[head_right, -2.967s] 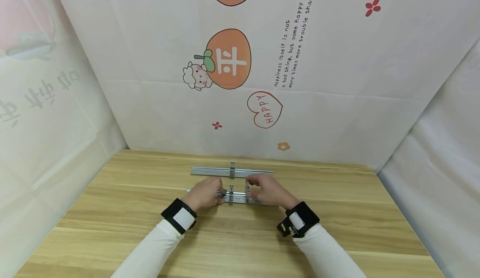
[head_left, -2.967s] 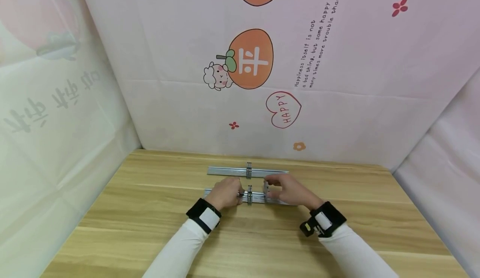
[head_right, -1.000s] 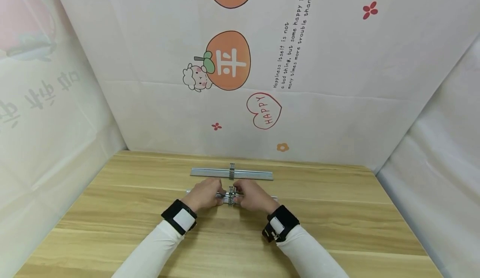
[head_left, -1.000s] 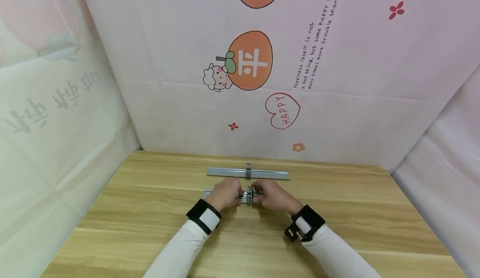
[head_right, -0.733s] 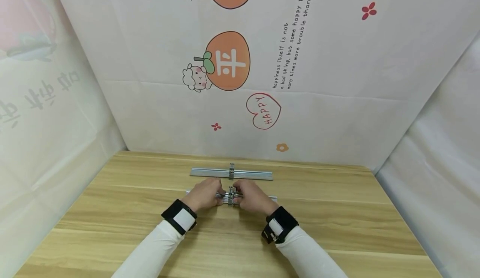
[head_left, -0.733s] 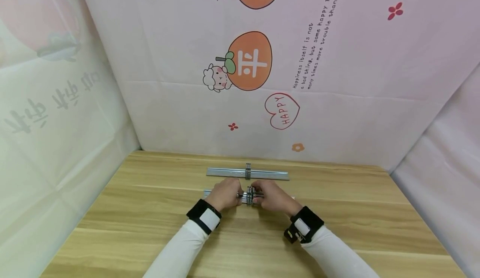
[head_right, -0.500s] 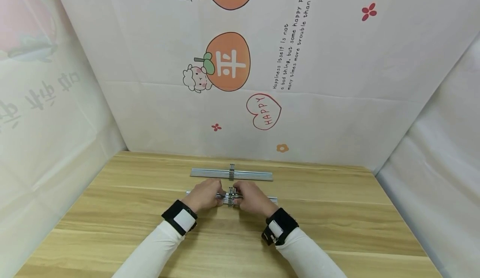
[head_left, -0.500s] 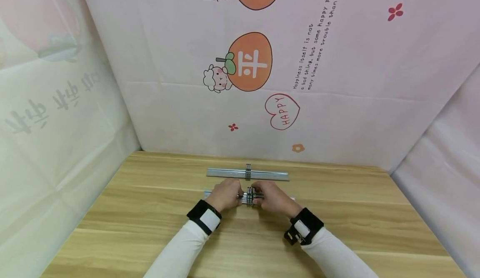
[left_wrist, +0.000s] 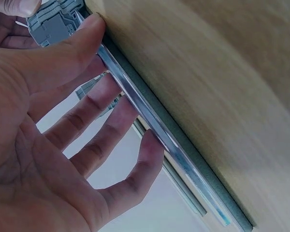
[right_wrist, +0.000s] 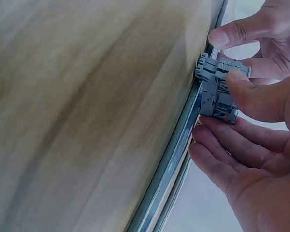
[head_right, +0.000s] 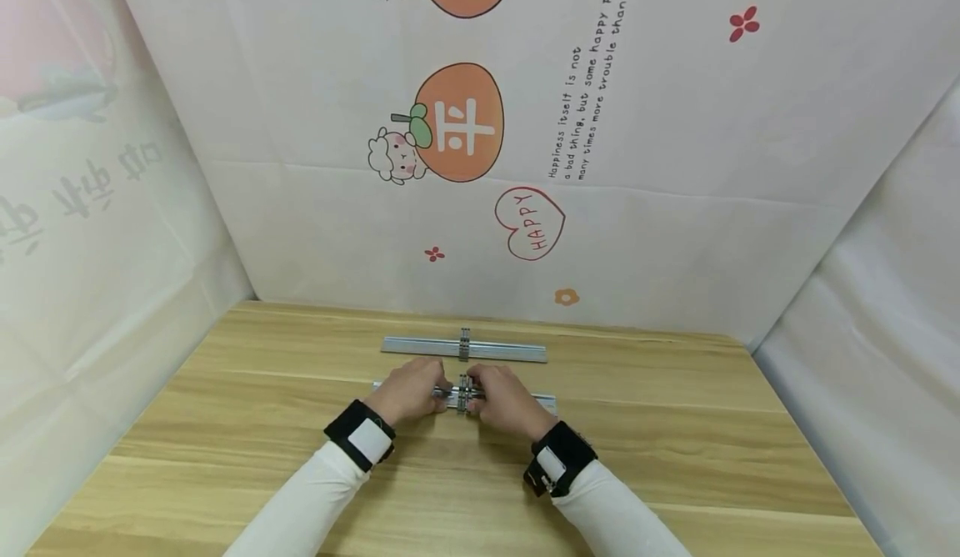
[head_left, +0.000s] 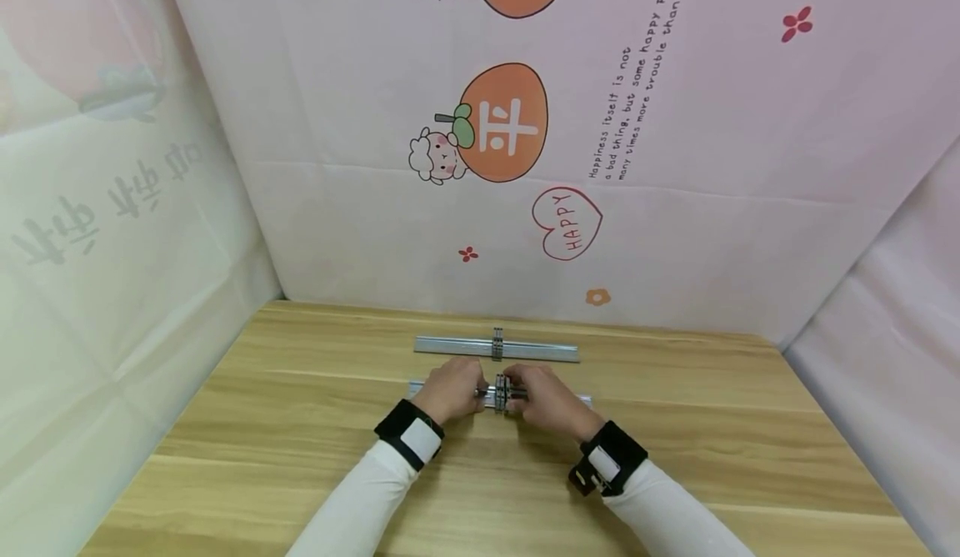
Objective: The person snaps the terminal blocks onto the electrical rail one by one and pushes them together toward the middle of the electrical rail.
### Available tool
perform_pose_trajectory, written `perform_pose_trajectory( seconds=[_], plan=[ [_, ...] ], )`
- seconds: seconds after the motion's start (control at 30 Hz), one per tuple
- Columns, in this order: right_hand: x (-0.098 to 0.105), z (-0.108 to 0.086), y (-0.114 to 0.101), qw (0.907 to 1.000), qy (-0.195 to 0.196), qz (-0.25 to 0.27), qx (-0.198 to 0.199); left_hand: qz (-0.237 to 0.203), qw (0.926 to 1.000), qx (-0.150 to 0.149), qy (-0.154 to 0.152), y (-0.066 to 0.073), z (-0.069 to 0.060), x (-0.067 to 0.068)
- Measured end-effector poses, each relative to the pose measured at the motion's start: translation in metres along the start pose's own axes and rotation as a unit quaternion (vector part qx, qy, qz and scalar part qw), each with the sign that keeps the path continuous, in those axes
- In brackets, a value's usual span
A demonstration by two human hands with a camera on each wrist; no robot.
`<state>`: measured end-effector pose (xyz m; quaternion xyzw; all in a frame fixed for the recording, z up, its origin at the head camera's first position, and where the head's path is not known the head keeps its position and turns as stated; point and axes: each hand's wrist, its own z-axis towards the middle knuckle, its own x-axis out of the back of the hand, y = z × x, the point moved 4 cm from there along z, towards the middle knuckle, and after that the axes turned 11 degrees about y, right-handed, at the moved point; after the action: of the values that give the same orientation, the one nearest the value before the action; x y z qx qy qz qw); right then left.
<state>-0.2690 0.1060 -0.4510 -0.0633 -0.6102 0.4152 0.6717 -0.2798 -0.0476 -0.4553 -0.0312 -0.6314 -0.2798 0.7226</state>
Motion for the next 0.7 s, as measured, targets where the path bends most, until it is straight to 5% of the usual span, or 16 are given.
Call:
perform_pose_trajectory(
  seconds=[0.4, 0.7],
  plan=[
    [0.004, 0.000, 0.007, 0.9999, -0.009, 0.002, -0.005, 0.003, 1.0000, -0.005, 0.001, 0.000, 0.002, 0.000],
    [0.004, 0.005, 0.017, 0.9979, -0.004, -0.057, 0.030, -0.017, 0.9998, 0.006, 0.001, -0.001, 0.003, 0.000]
  ],
)
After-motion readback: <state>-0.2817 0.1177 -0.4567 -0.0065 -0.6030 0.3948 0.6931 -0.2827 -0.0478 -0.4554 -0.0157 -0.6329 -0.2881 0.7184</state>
